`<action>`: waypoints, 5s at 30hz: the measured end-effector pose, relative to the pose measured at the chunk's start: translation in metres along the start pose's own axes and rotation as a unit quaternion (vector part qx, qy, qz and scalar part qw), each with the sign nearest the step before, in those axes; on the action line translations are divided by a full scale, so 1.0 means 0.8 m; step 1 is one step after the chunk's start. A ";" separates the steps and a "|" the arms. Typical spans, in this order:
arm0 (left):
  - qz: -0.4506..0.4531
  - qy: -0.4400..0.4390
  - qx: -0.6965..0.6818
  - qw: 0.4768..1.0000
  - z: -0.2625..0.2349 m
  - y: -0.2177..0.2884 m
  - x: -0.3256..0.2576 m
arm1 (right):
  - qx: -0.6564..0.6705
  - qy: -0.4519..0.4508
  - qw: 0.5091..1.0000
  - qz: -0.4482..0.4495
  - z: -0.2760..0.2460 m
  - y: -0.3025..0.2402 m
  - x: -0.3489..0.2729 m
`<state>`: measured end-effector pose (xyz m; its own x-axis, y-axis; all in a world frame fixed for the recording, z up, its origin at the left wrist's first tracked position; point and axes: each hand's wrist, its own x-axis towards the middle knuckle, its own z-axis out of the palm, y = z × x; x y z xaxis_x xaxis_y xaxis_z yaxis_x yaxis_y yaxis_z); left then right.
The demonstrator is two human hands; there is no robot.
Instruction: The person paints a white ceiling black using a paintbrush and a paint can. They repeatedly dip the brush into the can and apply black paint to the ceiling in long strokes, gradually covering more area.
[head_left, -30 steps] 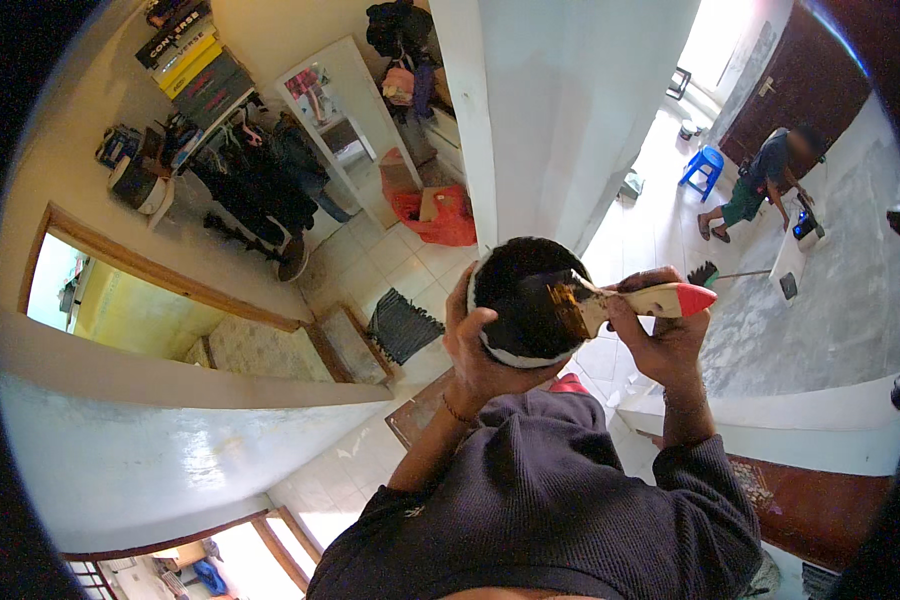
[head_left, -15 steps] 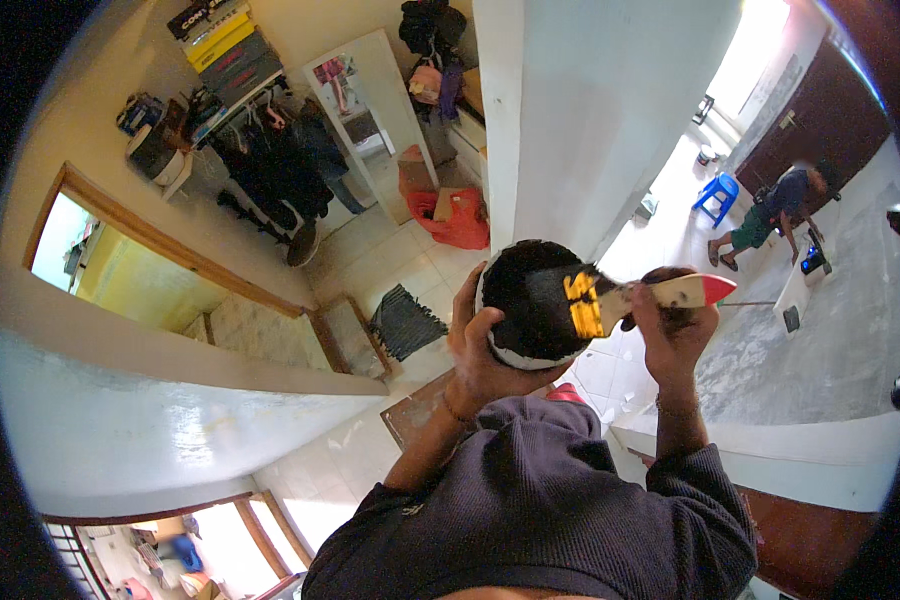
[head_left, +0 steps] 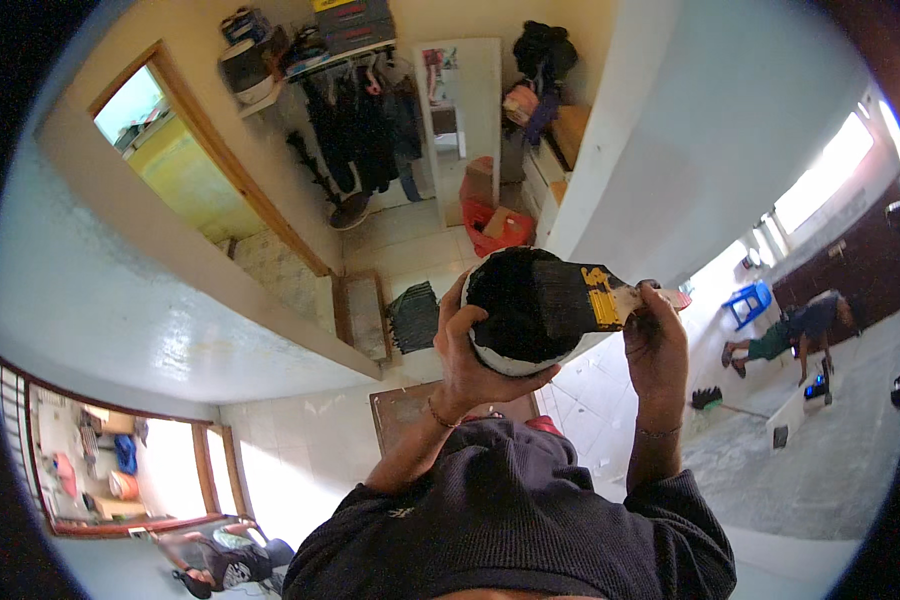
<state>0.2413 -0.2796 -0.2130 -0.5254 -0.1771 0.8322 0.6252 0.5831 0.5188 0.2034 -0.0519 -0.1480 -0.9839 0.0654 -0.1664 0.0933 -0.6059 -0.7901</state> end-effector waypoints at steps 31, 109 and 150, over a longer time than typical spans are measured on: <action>-0.094 0.078 0.091 0.988 -0.165 0.001 0.009 | 0.101 -0.189 0.973 0.080 0.168 0.075 -0.025; -0.070 0.123 -0.035 0.989 -0.399 0.010 0.005 | 0.327 -0.233 0.467 -0.788 0.817 -0.275 -0.224; -0.105 0.060 -0.084 0.989 -0.392 0.027 0.007 | 0.305 0.121 0.396 -0.858 0.728 -0.351 -0.195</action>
<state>0.4329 -0.5165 -0.1359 -0.5879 -0.3786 0.7149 0.6018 0.3859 0.6992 0.2419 -0.3538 0.4433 0.5306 0.8249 0.1952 -0.8069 0.4210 0.4142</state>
